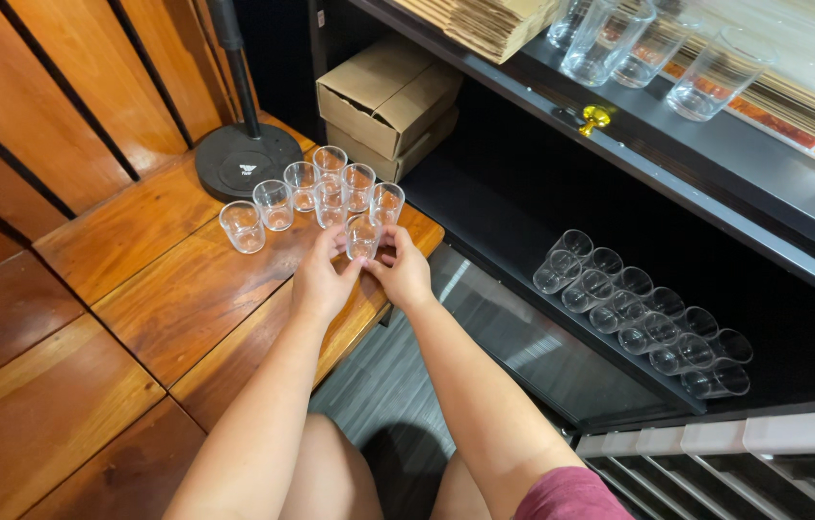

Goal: The person picks up small clear glasses from a wooden stool and places them onto a shelf inside a cabinet. The person repeats this action multiple times, moving the glasses one by one from the stool to the cabinet shelf.

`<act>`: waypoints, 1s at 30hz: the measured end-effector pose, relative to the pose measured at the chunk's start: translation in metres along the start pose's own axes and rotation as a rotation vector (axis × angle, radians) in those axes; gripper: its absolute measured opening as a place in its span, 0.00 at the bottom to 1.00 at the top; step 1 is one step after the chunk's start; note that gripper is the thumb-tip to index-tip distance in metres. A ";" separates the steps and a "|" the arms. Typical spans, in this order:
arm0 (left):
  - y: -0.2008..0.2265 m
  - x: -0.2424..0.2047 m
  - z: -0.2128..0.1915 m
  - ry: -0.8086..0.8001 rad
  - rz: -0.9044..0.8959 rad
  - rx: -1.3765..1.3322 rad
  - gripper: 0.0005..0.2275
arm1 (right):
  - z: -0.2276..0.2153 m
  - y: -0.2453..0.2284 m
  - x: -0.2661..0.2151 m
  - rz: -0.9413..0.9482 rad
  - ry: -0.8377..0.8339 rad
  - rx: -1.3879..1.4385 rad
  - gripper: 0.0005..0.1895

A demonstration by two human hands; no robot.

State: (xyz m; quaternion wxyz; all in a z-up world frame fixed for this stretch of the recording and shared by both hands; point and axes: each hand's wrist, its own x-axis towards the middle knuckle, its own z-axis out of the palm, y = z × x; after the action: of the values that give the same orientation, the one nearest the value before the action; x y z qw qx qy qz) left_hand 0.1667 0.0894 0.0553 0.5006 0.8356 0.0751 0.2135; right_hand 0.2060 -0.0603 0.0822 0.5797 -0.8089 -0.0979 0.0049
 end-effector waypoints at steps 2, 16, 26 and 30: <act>0.002 -0.002 0.000 0.004 0.003 -0.014 0.28 | 0.001 0.003 0.000 -0.001 0.009 0.007 0.30; 0.068 -0.023 0.005 0.113 0.165 -0.163 0.26 | -0.042 -0.033 -0.036 -0.051 0.128 0.139 0.29; 0.201 -0.030 0.010 0.202 0.374 -0.188 0.23 | -0.137 -0.112 -0.058 -0.284 0.281 0.175 0.30; 0.253 -0.020 0.014 0.167 0.482 -0.273 0.21 | -0.183 -0.154 -0.064 -0.393 0.362 0.098 0.29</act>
State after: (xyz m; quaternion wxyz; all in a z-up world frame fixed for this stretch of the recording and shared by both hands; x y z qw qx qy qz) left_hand 0.1325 -0.0521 0.2635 0.5352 0.7339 -0.1143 0.4024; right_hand 0.1421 -0.1947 0.2803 0.6161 -0.7331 -0.1476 -0.2475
